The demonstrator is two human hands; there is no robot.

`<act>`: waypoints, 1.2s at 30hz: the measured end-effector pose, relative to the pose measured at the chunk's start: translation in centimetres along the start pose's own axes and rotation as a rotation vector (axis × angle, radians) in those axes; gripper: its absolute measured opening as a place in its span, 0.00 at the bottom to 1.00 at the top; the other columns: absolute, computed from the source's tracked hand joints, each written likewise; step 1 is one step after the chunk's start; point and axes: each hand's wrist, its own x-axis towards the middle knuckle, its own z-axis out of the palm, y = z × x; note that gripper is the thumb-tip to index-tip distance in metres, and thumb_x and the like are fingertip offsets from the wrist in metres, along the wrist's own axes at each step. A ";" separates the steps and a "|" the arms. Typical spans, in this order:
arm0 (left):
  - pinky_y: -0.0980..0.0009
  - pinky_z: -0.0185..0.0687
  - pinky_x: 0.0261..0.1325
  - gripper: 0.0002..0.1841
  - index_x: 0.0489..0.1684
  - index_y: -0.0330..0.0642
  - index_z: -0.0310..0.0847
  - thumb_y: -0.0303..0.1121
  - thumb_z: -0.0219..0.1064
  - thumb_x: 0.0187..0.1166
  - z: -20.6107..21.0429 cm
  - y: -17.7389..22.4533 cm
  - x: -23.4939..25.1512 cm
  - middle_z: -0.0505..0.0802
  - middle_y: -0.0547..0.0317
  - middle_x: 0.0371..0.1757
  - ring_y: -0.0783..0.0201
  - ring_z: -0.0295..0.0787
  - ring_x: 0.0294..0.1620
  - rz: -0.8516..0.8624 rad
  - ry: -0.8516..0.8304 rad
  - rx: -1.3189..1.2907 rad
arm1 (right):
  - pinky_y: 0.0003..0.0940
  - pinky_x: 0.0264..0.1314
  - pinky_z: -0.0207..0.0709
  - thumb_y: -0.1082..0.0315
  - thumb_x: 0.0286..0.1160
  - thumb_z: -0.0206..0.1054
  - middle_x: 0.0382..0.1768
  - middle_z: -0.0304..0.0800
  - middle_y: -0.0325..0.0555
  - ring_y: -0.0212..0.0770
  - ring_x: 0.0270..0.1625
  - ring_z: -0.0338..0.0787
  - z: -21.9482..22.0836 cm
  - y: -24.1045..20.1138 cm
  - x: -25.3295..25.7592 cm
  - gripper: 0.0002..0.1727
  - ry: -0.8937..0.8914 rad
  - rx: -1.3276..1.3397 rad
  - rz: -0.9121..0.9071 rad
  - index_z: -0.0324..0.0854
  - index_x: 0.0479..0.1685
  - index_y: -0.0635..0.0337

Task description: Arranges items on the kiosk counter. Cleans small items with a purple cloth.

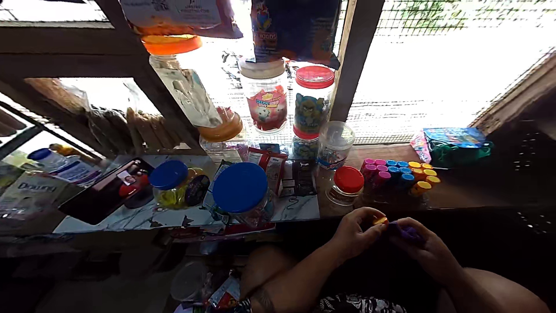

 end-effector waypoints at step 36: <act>0.73 0.87 0.42 0.19 0.55 0.59 0.85 0.49 0.45 0.90 2.1 -3.7 -1.4 0.95 0.64 0.44 0.71 0.91 0.39 -0.545 -0.345 -0.746 | 0.22 0.60 0.84 0.63 0.79 0.70 0.46 0.92 0.29 0.23 0.53 0.89 -0.2 3.9 0.9 0.05 0.175 0.162 -0.266 0.88 0.47 0.47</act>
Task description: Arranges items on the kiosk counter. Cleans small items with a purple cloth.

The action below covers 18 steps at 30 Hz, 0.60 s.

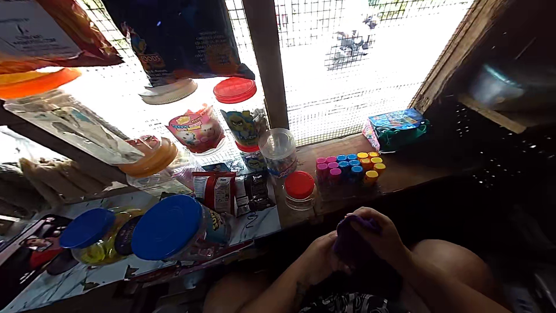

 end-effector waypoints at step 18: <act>0.75 0.86 0.43 0.19 0.56 0.57 0.82 0.57 0.65 0.79 -0.7 0.9 -0.8 0.93 0.66 0.48 0.72 0.90 0.43 0.019 0.063 0.042 | 0.22 0.51 0.83 0.64 0.72 0.72 0.41 0.90 0.26 0.22 0.45 0.88 -0.5 -2.4 1.0 0.06 -0.112 0.442 0.550 0.85 0.44 0.44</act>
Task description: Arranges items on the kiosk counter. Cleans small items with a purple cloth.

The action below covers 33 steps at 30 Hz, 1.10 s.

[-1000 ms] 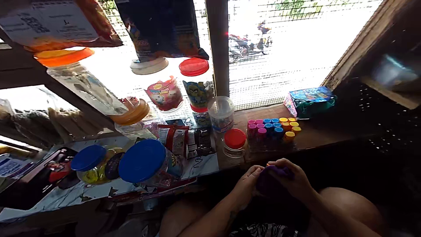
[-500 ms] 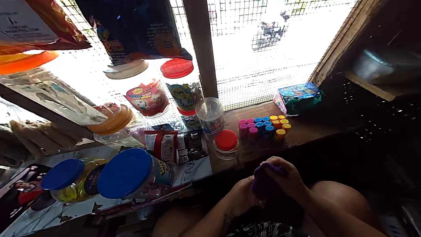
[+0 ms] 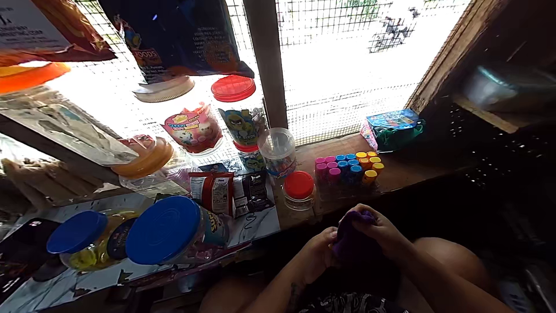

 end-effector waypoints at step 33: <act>0.74 0.83 0.56 0.14 0.62 0.30 0.71 0.29 0.59 0.84 -0.6 -0.9 0.3 0.88 0.62 0.47 0.78 0.85 0.47 0.367 0.088 0.612 | 0.23 0.48 0.84 0.72 0.65 0.75 0.40 0.91 0.32 0.25 0.43 0.89 0.0 0.3 0.1 0.12 -0.076 0.073 0.114 0.83 0.45 0.48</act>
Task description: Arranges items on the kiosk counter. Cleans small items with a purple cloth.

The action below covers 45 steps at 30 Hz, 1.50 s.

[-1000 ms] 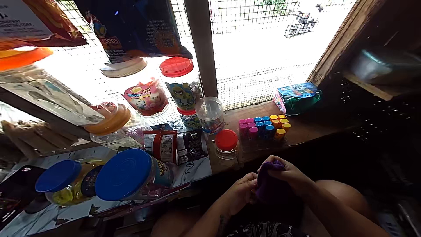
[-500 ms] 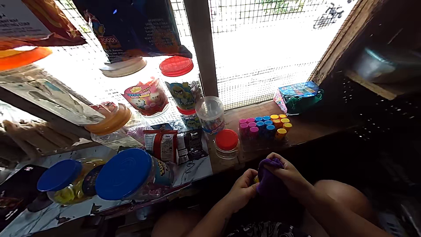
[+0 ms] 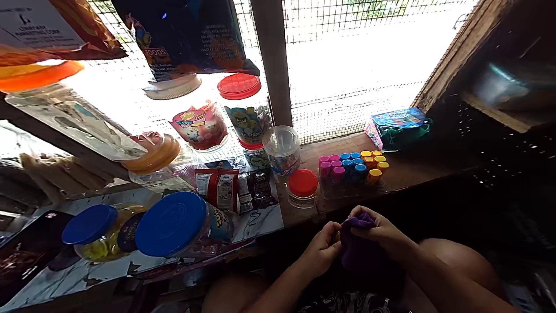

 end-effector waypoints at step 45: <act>0.74 0.78 0.69 0.21 0.60 0.22 0.76 0.36 0.61 0.85 1.1 -0.4 0.4 0.86 0.51 0.57 0.76 0.82 0.60 0.187 0.100 0.148 | 0.24 0.44 0.85 0.68 0.77 0.63 0.34 0.90 0.31 0.25 0.38 0.89 0.3 -0.6 1.0 0.05 0.160 -0.029 0.037 0.84 0.45 0.52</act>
